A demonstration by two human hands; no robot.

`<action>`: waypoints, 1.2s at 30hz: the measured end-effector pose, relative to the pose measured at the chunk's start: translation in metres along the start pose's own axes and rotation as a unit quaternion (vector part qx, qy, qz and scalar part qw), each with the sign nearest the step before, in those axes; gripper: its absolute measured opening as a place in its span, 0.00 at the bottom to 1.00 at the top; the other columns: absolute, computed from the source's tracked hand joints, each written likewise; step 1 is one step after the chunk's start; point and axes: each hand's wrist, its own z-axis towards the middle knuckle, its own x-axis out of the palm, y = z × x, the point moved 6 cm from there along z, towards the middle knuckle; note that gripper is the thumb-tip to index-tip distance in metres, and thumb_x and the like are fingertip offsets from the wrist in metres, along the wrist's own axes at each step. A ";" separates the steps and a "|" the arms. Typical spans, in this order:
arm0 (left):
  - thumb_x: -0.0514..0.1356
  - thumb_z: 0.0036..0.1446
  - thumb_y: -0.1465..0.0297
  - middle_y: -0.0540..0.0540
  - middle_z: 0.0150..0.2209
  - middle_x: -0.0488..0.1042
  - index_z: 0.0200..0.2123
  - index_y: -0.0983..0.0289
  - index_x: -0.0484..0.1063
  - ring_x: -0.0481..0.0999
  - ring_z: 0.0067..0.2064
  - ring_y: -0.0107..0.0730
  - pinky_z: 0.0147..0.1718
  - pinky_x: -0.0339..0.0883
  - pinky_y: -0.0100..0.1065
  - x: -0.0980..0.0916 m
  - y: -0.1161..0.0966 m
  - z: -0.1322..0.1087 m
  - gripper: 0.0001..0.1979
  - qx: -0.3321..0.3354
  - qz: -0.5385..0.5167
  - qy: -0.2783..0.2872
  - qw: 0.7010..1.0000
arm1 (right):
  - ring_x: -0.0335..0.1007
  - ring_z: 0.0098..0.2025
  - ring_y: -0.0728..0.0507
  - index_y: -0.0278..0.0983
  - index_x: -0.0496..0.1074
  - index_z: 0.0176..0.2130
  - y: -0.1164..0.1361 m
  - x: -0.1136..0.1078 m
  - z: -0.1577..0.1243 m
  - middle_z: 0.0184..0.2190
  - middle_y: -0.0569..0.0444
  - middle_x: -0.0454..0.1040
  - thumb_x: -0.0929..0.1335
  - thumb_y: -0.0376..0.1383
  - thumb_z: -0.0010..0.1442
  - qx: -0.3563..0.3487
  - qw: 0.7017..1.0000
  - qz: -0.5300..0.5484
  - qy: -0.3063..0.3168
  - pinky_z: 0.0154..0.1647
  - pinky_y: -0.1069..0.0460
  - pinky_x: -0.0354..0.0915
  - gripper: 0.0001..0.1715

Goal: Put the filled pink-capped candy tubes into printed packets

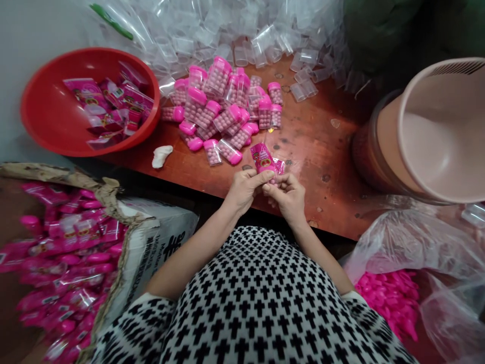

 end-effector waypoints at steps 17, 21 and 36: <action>0.76 0.36 0.63 0.53 0.21 0.74 0.21 0.70 0.74 0.72 0.22 0.25 0.22 0.69 0.28 -0.006 0.002 -0.008 0.18 -0.016 -0.064 0.018 0.998 | 0.75 0.24 0.51 0.40 0.68 0.36 -0.002 0.007 -0.003 0.26 0.62 0.77 0.80 0.45 0.40 0.039 0.994 0.081 0.069 0.25 0.56 0.74 0.28; 0.77 0.33 0.65 0.53 0.22 0.75 0.22 0.71 0.76 0.72 0.24 0.23 0.24 0.68 0.25 -0.009 0.001 -0.011 0.18 -0.012 -0.091 -0.004 0.996 | 0.78 0.31 0.50 0.40 0.68 0.40 -0.003 0.010 -0.006 0.31 0.60 0.79 0.78 0.45 0.47 0.029 0.990 0.105 0.091 0.35 0.52 0.78 0.24; 0.47 0.56 0.37 0.41 0.51 0.78 0.48 0.50 0.75 0.64 0.65 0.40 0.56 0.65 0.40 -0.114 -0.083 -0.108 0.31 0.339 0.033 -0.263 0.902 | 0.72 0.19 0.51 0.38 0.68 0.31 0.017 -0.017 0.023 0.22 0.60 0.77 0.75 0.49 0.51 -0.034 0.999 0.018 0.013 0.18 0.58 0.67 0.20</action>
